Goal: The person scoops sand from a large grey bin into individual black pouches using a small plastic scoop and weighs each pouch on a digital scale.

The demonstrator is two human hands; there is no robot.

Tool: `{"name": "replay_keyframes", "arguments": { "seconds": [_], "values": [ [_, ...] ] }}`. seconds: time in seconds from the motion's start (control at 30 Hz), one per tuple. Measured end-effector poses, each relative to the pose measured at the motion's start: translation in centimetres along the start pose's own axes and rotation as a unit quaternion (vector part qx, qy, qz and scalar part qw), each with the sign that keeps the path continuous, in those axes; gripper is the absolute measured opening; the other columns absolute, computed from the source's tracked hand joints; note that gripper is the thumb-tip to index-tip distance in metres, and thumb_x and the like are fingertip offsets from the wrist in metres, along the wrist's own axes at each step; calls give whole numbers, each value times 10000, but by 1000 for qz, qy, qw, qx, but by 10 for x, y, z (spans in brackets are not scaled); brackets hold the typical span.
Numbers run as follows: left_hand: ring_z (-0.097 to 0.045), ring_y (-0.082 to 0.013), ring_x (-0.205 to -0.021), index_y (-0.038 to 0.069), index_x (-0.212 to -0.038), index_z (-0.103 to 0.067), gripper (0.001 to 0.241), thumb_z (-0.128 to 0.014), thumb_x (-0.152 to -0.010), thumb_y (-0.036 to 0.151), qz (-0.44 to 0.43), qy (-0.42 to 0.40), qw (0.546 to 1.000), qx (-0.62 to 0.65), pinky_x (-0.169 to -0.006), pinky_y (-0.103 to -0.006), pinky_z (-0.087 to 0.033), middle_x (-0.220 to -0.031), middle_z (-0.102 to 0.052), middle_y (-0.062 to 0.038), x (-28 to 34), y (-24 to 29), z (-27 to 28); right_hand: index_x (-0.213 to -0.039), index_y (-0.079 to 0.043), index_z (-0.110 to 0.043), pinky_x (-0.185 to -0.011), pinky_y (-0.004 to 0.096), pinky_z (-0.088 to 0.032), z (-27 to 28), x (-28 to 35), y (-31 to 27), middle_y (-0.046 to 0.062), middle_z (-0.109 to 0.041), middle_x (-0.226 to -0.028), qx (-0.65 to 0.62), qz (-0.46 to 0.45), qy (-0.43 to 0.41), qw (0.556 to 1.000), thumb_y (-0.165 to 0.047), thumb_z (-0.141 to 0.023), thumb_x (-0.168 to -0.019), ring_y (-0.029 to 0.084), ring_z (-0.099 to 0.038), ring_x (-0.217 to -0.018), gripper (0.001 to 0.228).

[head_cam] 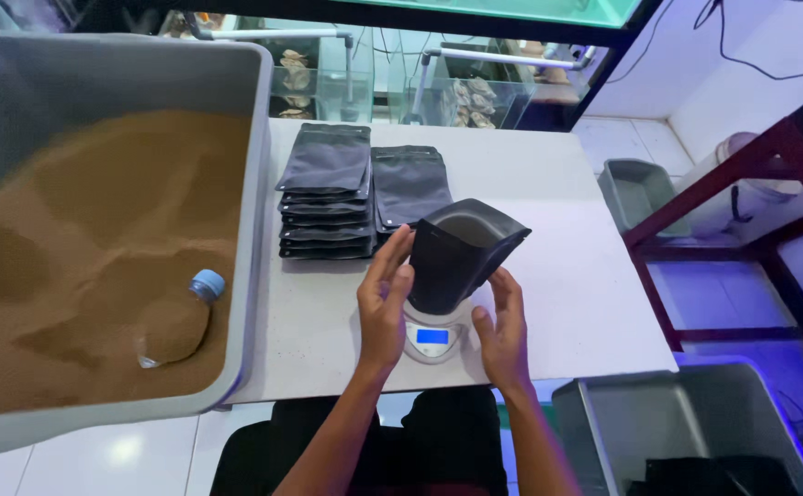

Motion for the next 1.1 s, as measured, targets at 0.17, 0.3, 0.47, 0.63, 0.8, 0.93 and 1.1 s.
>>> {"name": "replay_keyframes", "arguments": {
  "seconds": [0.17, 0.3, 0.47, 0.63, 0.8, 0.93, 1.1],
  "values": [
    [-554, -472, -1594, 61, -1709, -562, 664, -593, -1142, 407, 12, 18, 1000, -2, -1307, -632, -428, -1663, -644, -276, 2, -6, 0, -1663, 23, -449, -1405, 640, -277, 6, 4, 12, 296, -598, -1631, -48, 29, 28, 998, -543, -613, -1113, 488, -471, -1640, 806],
    [-556, -489, -1594, 85, -1713, -552, 683, -588, -1122, 426, 27, 26, 999, -20, -1309, -645, -424, -1675, -633, -274, 4, -7, 3, -1663, -1, -466, -1395, 636, -311, 9, 7, 18, 304, -614, -1602, -43, 1, 32, 999, -511, -609, -1108, 512, -486, -1629, 768],
    [-563, -516, -1579, 50, -1693, -547, 693, -618, -1106, 412, 26, 31, 999, -25, -1301, -661, -427, -1659, -632, -305, 5, -3, 2, -1671, -31, -468, -1374, 692, -314, 8, 6, 6, 325, -612, -1610, -30, -57, 37, 997, -347, -658, -1092, 549, -486, -1621, 687],
    [-588, -498, -1564, 48, -1676, -551, 676, -654, -1099, 384, 22, 39, 999, -21, -1297, -645, -442, -1632, -653, -298, 6, -9, 0, -1640, -40, -533, -1354, 691, -354, 7, 7, 6, 308, -656, -1580, -10, -88, 48, 995, -184, -675, -1096, 539, -518, -1604, 581],
    [-694, -411, -1488, 131, -1386, -584, 334, -691, -1115, 294, 39, 58, 998, 12, -1229, -593, -551, -1560, -706, -217, 5, -24, 2, -1452, 21, -734, -1317, 584, -462, 6, 5, 5, 273, -769, -1459, 24, -65, 62, 996, 3, -746, -1062, 491, -638, -1507, 390],
    [-757, -404, -1386, 87, -1293, -636, 204, -674, -1125, 195, 32, 57, 998, -8, -1153, -567, -599, -1505, -744, -234, 5, -28, 1, -1386, 3, -778, -1283, 533, -510, 3, 1, 14, 236, -801, -1410, 21, -42, 67, 997, -18, -781, -1051, 443, -680, -1474, 336],
    [-779, -258, -1260, 108, -1221, -673, 115, -694, -1109, 114, 67, 90, 993, 24, -1084, -445, -625, -1423, -801, -145, 5, -18, -2, -1137, -35, -840, -1214, 461, -589, 5, -1, 17, 156, -830, -1277, 71, 6, 90, 993, -35, -841, -1019, 355, -771, -1355, 118]
  ]
}}
Point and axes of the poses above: each hand's wrist, its own x-axis away from the middle knuckle, its own z-axis out of the back of the hand, y = z × x, the point moved 3 cm from there along -x, towards the middle knuckle
